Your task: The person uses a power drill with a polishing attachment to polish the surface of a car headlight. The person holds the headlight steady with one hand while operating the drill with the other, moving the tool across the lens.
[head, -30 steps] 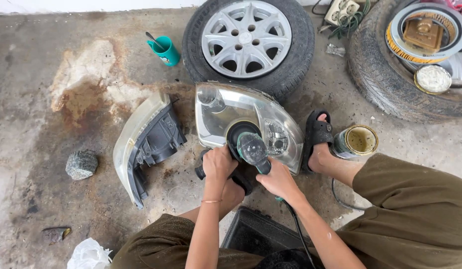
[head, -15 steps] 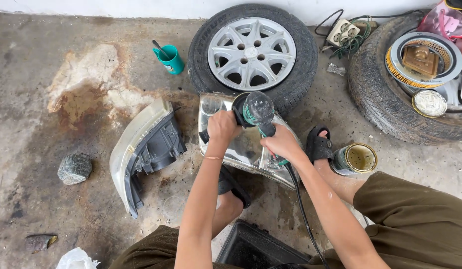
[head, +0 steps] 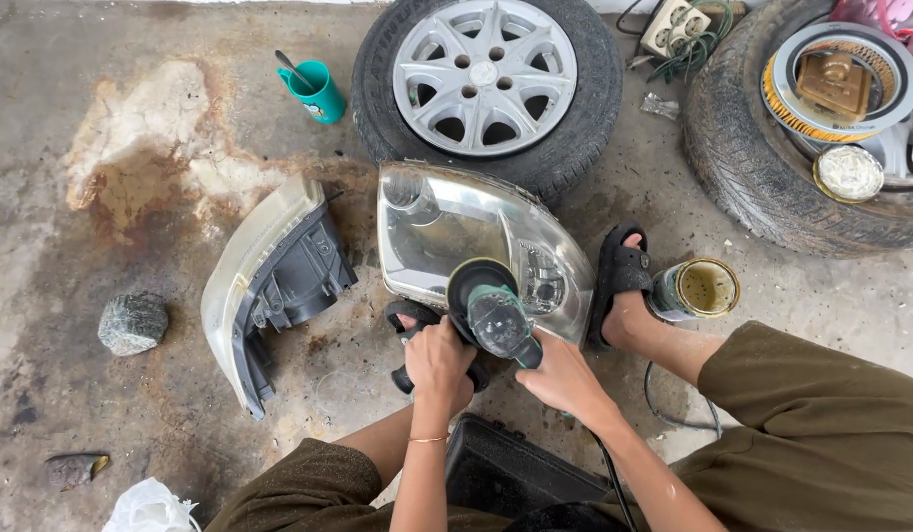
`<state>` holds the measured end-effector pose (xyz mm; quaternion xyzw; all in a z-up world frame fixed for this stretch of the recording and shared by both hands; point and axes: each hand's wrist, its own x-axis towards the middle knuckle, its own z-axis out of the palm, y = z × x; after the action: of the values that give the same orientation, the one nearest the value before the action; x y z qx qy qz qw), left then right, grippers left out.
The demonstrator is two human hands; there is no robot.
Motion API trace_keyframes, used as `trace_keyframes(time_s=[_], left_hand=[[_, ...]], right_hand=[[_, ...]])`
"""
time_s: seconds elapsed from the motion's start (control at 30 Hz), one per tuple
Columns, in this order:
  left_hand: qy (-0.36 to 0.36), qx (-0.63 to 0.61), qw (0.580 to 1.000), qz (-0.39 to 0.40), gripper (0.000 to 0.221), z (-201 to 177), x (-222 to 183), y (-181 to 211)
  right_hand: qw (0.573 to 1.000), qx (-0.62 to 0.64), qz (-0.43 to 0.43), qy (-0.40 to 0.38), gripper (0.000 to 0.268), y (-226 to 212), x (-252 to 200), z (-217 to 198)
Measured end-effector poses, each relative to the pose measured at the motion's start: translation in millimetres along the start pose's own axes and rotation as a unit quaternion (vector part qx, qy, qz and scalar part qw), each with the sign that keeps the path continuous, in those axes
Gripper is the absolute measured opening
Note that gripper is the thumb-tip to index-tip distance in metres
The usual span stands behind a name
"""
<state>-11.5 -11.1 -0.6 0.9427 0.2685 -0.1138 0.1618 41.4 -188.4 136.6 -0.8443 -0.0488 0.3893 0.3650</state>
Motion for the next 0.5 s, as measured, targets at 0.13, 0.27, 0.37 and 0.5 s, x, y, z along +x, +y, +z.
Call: trace_keyframes(time_s=[0.13, 0.27, 0.37, 0.5], left_hand=[[0.067, -0.043, 0.997, -0.008, 0.036, 10, 21, -20], [0.1, -0.013, 0.995, -0.014, 0.033, -5, 40, -14], [0.108, -0.016, 0.994, -0.007, 0.035, -22, 47, -6], [0.089, 0.003, 0.996, -0.001, 0.023, -26, 78, 11]], right_hand=[[0.998, -0.05, -0.013, -0.032, 0.045, -32, -6, -5], [0.999, -0.033, -0.026, -0.014, 0.052, -30, 15, -2], [0.999, -0.034, -0.032, -0.016, 0.057, -40, 19, -9], [0.999, -0.024, -0.038, 0.007, 0.055, -41, 46, -19]])
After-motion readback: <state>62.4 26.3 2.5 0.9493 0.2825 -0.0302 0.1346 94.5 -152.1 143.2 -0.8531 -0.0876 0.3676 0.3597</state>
